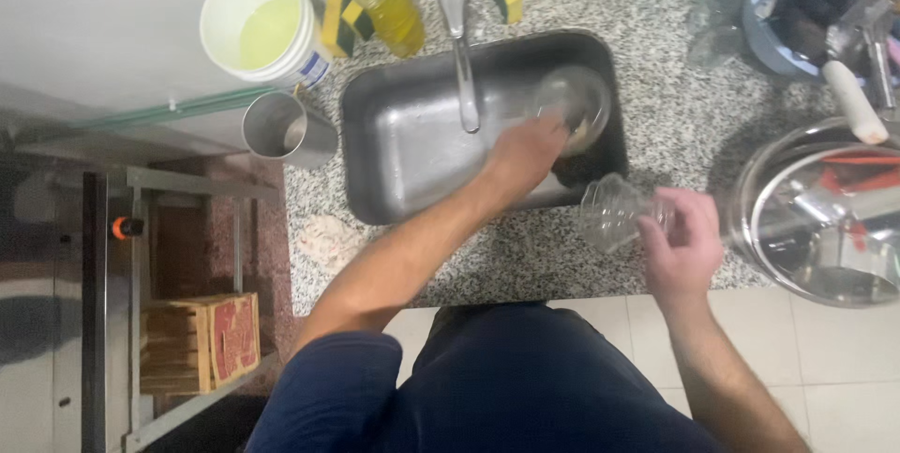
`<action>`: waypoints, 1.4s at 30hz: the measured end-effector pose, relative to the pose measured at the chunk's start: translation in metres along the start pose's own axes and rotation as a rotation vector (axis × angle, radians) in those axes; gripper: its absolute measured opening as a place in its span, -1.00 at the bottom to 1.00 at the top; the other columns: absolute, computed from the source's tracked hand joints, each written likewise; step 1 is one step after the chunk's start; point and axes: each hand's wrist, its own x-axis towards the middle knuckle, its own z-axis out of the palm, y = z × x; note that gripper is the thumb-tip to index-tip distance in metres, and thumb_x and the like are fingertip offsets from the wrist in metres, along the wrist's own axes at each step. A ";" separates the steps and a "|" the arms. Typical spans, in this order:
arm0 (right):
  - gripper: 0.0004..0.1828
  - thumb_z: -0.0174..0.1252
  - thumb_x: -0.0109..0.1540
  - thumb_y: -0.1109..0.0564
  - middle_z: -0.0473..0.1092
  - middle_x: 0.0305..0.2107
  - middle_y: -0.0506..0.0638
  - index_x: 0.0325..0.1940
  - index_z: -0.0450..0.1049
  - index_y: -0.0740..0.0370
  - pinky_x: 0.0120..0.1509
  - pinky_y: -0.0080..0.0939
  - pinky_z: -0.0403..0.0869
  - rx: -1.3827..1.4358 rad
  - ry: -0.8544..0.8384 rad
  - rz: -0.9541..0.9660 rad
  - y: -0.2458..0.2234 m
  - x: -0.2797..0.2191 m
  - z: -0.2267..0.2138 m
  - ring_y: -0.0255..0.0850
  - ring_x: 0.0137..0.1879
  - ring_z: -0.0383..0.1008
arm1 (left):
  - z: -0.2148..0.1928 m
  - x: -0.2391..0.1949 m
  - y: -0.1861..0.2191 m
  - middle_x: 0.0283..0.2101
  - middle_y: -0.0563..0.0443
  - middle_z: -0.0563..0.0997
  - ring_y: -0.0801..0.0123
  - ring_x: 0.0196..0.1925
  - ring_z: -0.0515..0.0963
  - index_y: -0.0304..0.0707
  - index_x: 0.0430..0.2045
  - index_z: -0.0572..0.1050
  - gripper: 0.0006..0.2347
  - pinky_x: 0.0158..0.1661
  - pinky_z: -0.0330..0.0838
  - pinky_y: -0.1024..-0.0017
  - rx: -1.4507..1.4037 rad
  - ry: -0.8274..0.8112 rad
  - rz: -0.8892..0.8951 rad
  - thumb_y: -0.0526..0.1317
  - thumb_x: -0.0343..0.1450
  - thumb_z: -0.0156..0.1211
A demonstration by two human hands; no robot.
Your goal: The person washes a glass in a kitchen sink using a sponge and dish soap. They scrub the glass thoroughly, rinse it under running water, and place it on the countertop.
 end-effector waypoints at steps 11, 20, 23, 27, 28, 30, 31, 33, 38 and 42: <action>-0.65 0.40 0.41 0.26 0.25 -0.10 0.28 0.12 0.41 0.54 0.27 0.05 0.27 0.072 -0.127 -0.341 -0.080 0.147 0.105 0.11 0.07 0.30 | 0.102 -0.106 -0.144 -0.30 -0.20 0.63 0.01 -0.25 0.70 -0.38 -0.38 0.59 -0.90 -0.23 0.61 0.10 0.003 -0.210 -0.170 -0.29 0.41 0.22; -0.54 0.47 0.26 0.29 0.30 -0.06 0.27 0.13 0.41 0.44 0.22 0.13 0.33 -0.101 -0.461 -0.452 -0.184 0.145 0.233 0.23 0.10 0.35 | 0.101 -0.099 -0.153 -0.30 -0.07 0.69 0.14 -0.21 0.72 -0.23 -0.37 0.64 -0.87 -0.17 0.61 0.21 -0.035 -0.296 -0.105 -0.22 0.44 0.16; -0.53 0.44 0.19 0.34 0.29 -0.10 0.25 0.10 0.41 0.43 0.16 0.10 0.41 -0.239 -0.580 -0.455 -0.165 0.133 0.299 0.22 0.05 0.41 | 0.095 -0.102 -0.154 -0.32 -0.07 0.68 0.15 -0.20 0.72 -0.21 -0.39 0.63 -0.88 -0.15 0.61 0.20 -0.070 -0.272 -0.068 -0.23 0.43 0.16; -0.58 0.40 0.17 0.28 0.33 -0.11 0.21 0.06 0.43 0.39 0.20 0.06 0.49 -0.554 -0.779 -0.243 -0.115 0.126 0.374 0.13 0.07 0.49 | 0.045 -0.148 -0.146 -0.26 -0.09 0.67 0.12 -0.17 0.71 -0.18 -0.33 0.61 -0.89 -0.12 0.59 0.10 -0.285 -0.279 -0.088 -0.24 0.41 0.14; -0.58 0.40 0.17 0.28 0.33 -0.11 0.21 0.06 0.43 0.39 0.20 0.06 0.49 -0.551 -0.778 -0.249 -0.104 0.124 0.385 0.13 0.07 0.49 | 0.037 -0.166 -0.146 -0.26 -0.09 0.67 0.12 -0.17 0.71 -0.18 -0.33 0.61 -0.89 -0.12 0.59 0.10 -0.281 -0.276 -0.092 -0.24 0.41 0.14; -0.51 0.44 0.08 0.25 0.33 -0.09 0.26 0.05 0.46 0.38 0.19 0.19 0.51 -0.597 -0.871 -0.160 -0.080 0.119 0.406 0.26 0.06 0.50 | 0.019 -0.201 -0.147 -0.05 -0.17 0.56 0.00 0.00 0.65 -0.27 -0.06 0.47 -0.79 0.00 0.55 0.06 -0.329 -0.179 -0.192 -0.23 0.46 0.14; -0.51 0.44 0.08 0.25 0.33 -0.09 0.26 0.05 0.46 0.38 0.19 0.19 0.51 -0.594 -0.873 -0.156 -0.070 0.117 0.416 0.26 0.06 0.50 | 0.034 -0.225 -0.150 -0.05 -0.17 0.56 0.00 0.00 0.65 -0.27 -0.06 0.47 -0.79 0.00 0.55 0.06 -0.329 -0.184 -0.194 -0.23 0.46 0.14; -0.52 0.43 0.11 0.19 0.31 -0.06 0.15 0.08 0.47 0.27 0.19 0.07 0.53 -0.669 -0.926 -0.112 -0.048 0.113 0.435 0.15 0.09 0.49 | 0.065 -0.271 -0.156 -0.08 -0.20 0.57 0.03 0.09 0.58 -0.32 -0.11 0.50 -0.78 0.15 0.42 0.17 -0.212 0.224 -0.072 -0.24 0.42 0.25; -0.52 0.45 0.12 0.14 0.32 -0.08 0.19 0.05 0.47 0.32 0.16 0.08 0.54 -0.674 -0.932 -0.186 -0.043 0.102 0.454 0.20 0.06 0.50 | 0.039 -0.362 -0.134 0.04 -0.15 0.50 0.08 0.22 0.50 -0.33 0.03 0.45 -0.73 0.24 0.37 0.21 -0.296 0.189 -0.213 -0.23 0.47 0.17; -0.47 0.47 0.09 0.17 0.31 -0.06 0.18 0.09 0.46 0.32 0.22 0.03 0.53 -0.707 -0.946 -0.202 -0.050 0.098 0.457 0.18 0.10 0.49 | 0.011 -0.378 -0.128 0.02 -0.09 0.52 0.10 0.17 0.53 -0.28 -0.01 0.46 -0.74 0.16 0.45 0.21 -0.342 0.308 -0.246 -0.17 0.48 0.18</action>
